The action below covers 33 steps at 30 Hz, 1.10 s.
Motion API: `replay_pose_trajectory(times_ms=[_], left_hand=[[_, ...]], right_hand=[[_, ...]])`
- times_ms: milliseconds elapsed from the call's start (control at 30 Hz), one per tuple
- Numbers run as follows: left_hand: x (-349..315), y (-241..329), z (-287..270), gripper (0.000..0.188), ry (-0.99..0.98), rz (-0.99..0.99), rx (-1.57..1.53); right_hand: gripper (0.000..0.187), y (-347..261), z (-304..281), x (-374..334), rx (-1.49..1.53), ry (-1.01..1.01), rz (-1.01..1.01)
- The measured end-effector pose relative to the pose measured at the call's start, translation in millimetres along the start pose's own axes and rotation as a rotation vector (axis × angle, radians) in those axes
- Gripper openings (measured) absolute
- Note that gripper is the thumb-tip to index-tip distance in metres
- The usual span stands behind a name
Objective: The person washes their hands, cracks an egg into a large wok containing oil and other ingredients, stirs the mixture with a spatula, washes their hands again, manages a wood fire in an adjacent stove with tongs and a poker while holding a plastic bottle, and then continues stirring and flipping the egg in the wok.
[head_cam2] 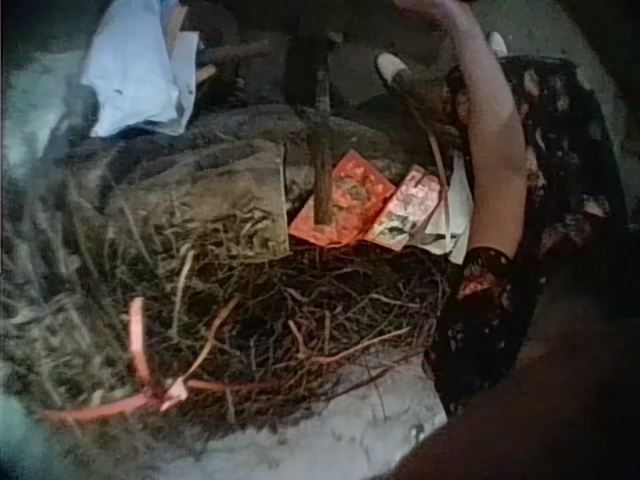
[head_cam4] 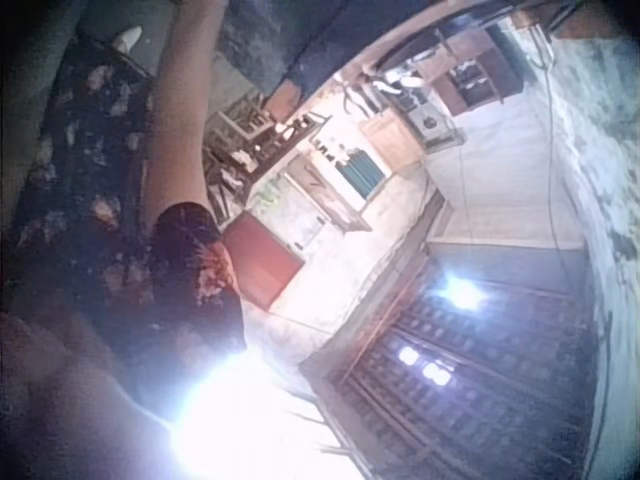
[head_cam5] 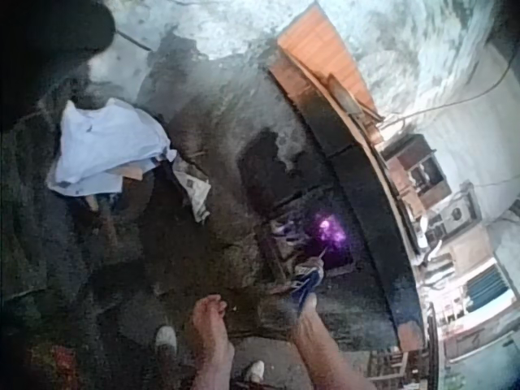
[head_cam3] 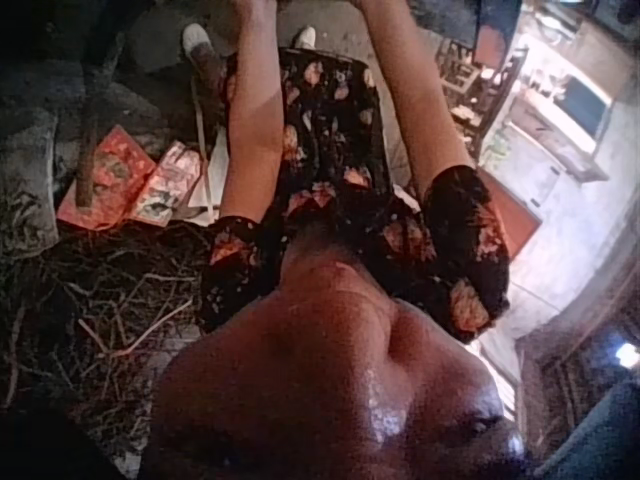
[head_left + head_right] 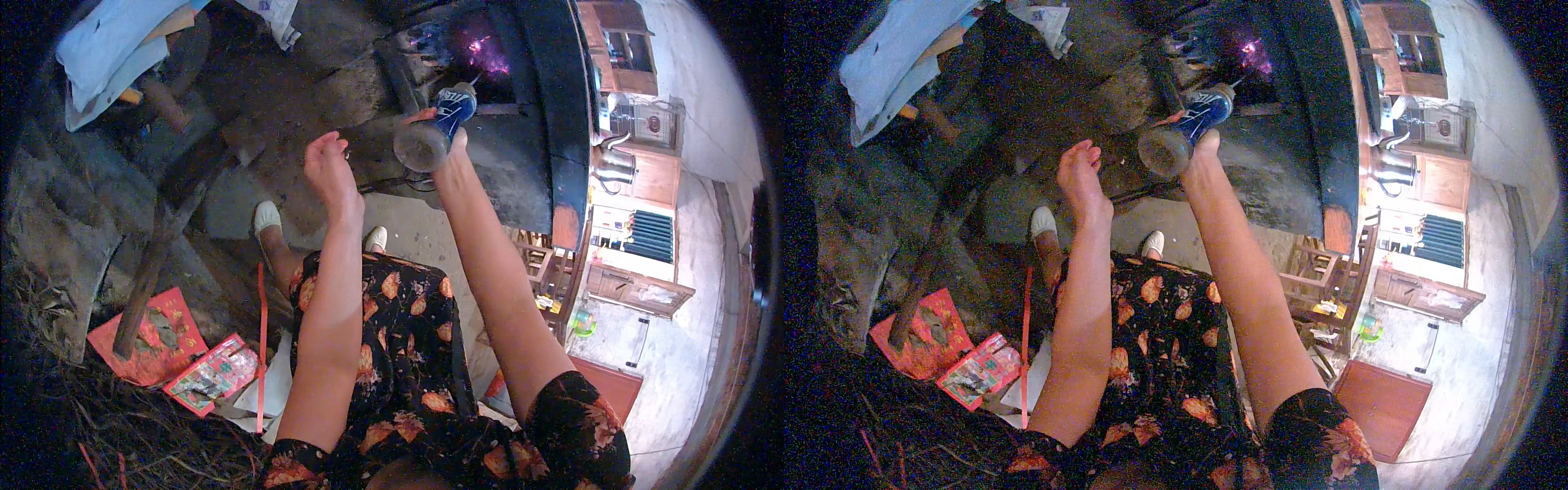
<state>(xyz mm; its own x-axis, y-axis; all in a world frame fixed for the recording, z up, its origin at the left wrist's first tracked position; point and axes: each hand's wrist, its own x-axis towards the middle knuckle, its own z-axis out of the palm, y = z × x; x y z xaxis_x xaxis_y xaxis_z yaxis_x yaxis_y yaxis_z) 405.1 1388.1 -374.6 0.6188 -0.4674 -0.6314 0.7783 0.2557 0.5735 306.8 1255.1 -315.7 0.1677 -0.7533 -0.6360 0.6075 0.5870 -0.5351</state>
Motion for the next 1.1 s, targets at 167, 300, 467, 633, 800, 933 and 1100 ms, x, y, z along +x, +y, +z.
replay_pose_trajectory(times_ms=[167,300,467,633,800,933,1100], left_hand=[[6,-8,-1,0.013,-0.006,0.029,0.001],[2,-2,0,0.013,-0.006,0.004,-0.019],[2,3,-1,0.012,0.005,-0.022,-0.004],[8,-1,-6,0.012,0.000,0.027,-0.045],[7,7,-7,0.011,0.022,0.069,-0.085],[4,21,-6,0.013,0.053,0.034,-0.049],[-2,21,-9,0.013,0.039,0.061,-0.067]], right_hand=[[0.029,15,-3,-7,-0.152,-0.044,0.037],[0.032,24,-5,-1,-0.295,0.025,-0.099],[0.036,15,-11,1,-0.150,0.005,-0.146],[0.035,28,-11,-22,-0.236,0.040,-0.105],[0.034,44,-3,-49,-0.152,-0.011,0.108],[0.035,57,5,-65,-0.164,0.007,0.079],[0.032,44,-21,-60,-0.059,0.045,0.085]])
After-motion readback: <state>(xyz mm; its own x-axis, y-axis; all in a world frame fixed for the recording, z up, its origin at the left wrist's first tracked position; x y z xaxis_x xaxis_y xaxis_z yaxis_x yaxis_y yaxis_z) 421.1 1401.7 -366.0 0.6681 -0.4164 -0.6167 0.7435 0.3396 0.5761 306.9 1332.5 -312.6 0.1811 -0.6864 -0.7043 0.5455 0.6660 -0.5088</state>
